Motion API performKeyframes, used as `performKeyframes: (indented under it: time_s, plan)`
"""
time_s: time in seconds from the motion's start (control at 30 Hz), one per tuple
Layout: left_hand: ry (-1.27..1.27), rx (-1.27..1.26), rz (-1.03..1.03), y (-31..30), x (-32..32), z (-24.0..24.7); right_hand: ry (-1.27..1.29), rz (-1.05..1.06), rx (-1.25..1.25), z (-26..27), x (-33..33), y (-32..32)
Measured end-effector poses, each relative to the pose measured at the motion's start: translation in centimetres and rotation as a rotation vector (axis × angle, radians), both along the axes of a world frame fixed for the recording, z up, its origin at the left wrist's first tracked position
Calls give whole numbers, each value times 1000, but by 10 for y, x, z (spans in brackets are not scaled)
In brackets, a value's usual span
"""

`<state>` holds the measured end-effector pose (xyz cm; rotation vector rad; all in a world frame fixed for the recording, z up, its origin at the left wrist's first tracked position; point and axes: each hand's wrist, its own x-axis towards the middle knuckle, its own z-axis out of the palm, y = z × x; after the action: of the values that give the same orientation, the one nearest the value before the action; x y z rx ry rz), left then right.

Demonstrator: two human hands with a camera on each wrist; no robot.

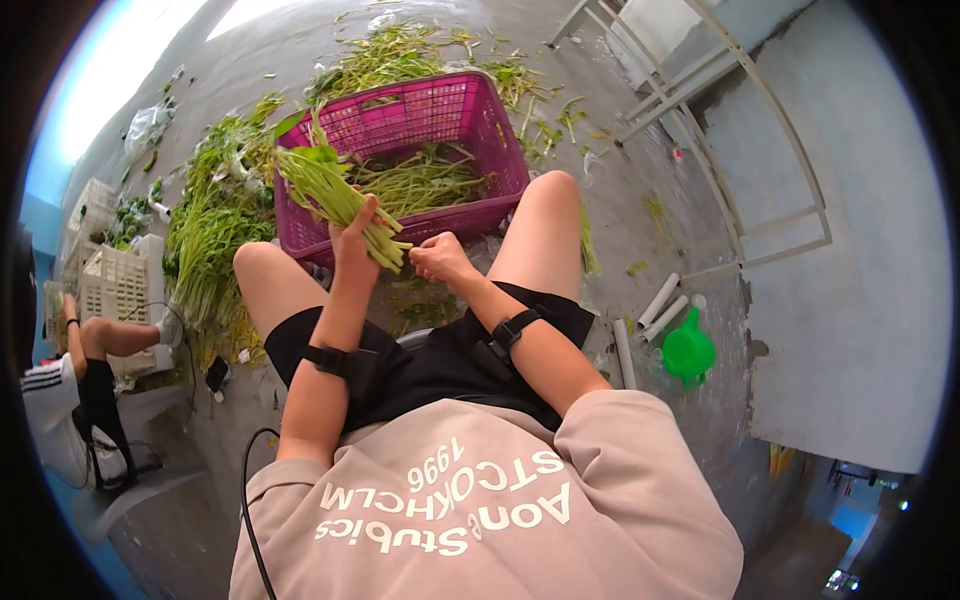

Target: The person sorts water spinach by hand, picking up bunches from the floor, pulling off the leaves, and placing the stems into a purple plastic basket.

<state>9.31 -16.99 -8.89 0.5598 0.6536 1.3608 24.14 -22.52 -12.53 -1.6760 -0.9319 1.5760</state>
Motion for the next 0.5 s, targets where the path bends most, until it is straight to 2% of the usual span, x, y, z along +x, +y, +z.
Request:
performKeyframes:
  time_s: [0.07,0.17,0.23,0.3,0.4,0.5]
  plan:
    - [97,3,-68,4,-9,2,21,12,63,5,2,-1]
    - [114,-42,-150,2,-13,2,33,78,162,2,11,0]
    - [77,-84,-95,1,-8,1,-59,35,287,0,15,5]
    - [103,-124,-141,0,-6,0,-70,-44,318,2,14,9]
    - [129,-120,-166,-4,-2,7,206,-145,262,26,11,8]
    - [147,-135,-182,-5,-1,3,186,-43,297,36,5,4]
